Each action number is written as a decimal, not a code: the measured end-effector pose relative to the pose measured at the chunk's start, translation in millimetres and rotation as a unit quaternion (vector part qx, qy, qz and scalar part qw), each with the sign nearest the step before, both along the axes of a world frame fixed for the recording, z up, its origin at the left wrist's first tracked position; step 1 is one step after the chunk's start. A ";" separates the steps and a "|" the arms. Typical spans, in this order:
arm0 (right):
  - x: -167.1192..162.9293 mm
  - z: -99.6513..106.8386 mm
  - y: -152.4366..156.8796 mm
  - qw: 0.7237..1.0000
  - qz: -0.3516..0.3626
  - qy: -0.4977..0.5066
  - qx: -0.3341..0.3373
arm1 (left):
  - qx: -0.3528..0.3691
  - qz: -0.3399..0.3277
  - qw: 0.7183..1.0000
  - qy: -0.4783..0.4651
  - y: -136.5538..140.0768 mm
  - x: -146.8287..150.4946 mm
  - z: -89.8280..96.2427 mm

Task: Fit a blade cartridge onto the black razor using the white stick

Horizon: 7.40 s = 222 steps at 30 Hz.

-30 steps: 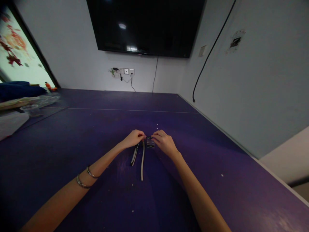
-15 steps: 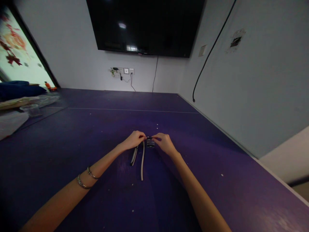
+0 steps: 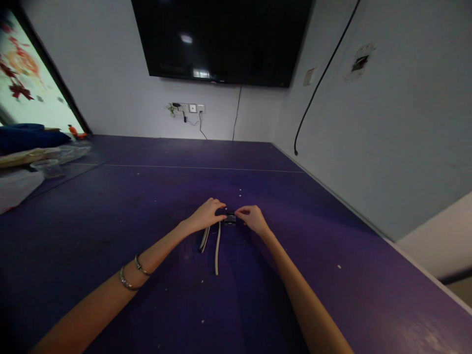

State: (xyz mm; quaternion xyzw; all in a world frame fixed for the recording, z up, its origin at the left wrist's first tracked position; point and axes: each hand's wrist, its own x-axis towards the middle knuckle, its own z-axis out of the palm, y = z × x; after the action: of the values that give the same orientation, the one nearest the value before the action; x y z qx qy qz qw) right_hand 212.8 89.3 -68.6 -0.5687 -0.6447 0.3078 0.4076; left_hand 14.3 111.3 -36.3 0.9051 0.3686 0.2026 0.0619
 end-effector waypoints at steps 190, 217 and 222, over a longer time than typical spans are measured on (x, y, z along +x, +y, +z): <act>104.4 51.9 -86.3 0.972 -0.179 0.151 -0.018 | -0.009 0.080 0.995 0.051 -97.0 11.2 25.2; 206.8 9.1 -55.7 0.909 -0.229 -0.334 -0.096 | -0.060 -0.009 0.998 -0.019 -14.5 0.0 -20.2; 208.6 4.3 -53.6 0.905 -0.225 -0.350 -0.087 | -0.083 -0.018 0.995 -0.053 -12.5 -1.3 -23.3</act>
State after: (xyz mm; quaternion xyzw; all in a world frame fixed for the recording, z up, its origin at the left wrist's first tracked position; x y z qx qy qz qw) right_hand 421.4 35.7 -64.3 -0.8033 -0.5710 0.0443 0.1631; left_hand 13.1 98.8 -59.6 0.8913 0.3640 0.2182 0.1597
